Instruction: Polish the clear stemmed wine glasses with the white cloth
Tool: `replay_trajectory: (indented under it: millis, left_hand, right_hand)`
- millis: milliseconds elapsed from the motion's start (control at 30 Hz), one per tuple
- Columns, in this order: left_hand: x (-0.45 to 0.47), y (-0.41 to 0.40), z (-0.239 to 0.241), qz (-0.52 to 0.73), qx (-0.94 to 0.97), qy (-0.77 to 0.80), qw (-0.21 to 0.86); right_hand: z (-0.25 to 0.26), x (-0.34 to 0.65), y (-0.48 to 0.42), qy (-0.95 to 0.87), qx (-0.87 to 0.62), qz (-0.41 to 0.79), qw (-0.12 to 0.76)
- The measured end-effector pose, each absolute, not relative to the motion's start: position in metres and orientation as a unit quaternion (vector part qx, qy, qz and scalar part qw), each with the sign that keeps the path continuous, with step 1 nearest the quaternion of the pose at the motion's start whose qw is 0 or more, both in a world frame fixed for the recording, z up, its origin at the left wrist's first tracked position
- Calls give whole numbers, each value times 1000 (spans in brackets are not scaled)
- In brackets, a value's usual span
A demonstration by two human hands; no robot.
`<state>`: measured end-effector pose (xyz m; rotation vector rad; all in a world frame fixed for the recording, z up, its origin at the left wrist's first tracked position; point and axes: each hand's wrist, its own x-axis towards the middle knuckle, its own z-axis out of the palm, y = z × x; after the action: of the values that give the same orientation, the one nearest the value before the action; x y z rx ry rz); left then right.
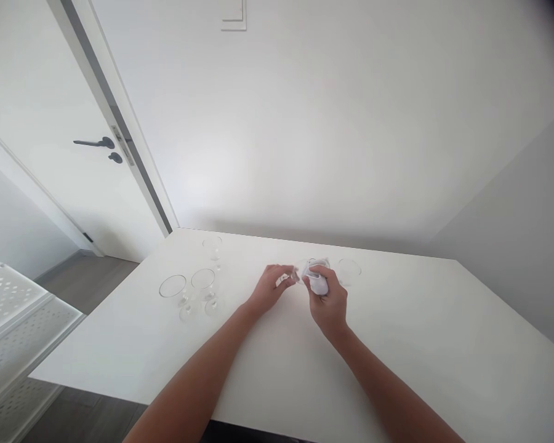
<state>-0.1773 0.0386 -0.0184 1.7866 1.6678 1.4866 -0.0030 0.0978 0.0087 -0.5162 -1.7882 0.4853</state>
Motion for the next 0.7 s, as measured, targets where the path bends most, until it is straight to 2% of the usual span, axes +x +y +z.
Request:
replay_trajectory:
  millis: [67, 133, 233, 300, 367, 433, 533, 633, 700]
  left_hand:
    - [-176, 39, -21, 461, 638, 592, 174]
    - [-176, 40, -23, 441, 625, 610, 206]
    - [-178, 39, -23, 496, 536, 640, 240]
    - [-177, 37, -21, 540, 512, 616, 258]
    - [-175, 35, -17, 562, 541, 548, 301]
    - [-170, 33, -13, 567, 571, 473, 360]
    - [-165, 32, -9, 576, 576, 402, 418]
    - [-165, 32, -8, 576, 566, 353, 472]
    - [-168, 32, -8, 572, 553, 339, 503]
  right_hand:
    - [6, -1, 100, -759, -245, 201, 569]
    - [5, 2, 104, -760, -254, 143, 581]
    - [8, 7, 112, -765, -241, 19, 596]
    - [10, 7, 114, -804, -219, -12, 553]
    - [12, 4, 112, -854, -194, 18, 482]
    - [12, -1, 107, -858, -213, 118, 452]
    - [11, -7, 97, -748, -285, 383, 461]
    - [15, -9, 94, -575, -242, 657, 424]
    - [19, -8, 97, -500, -194, 751, 385]
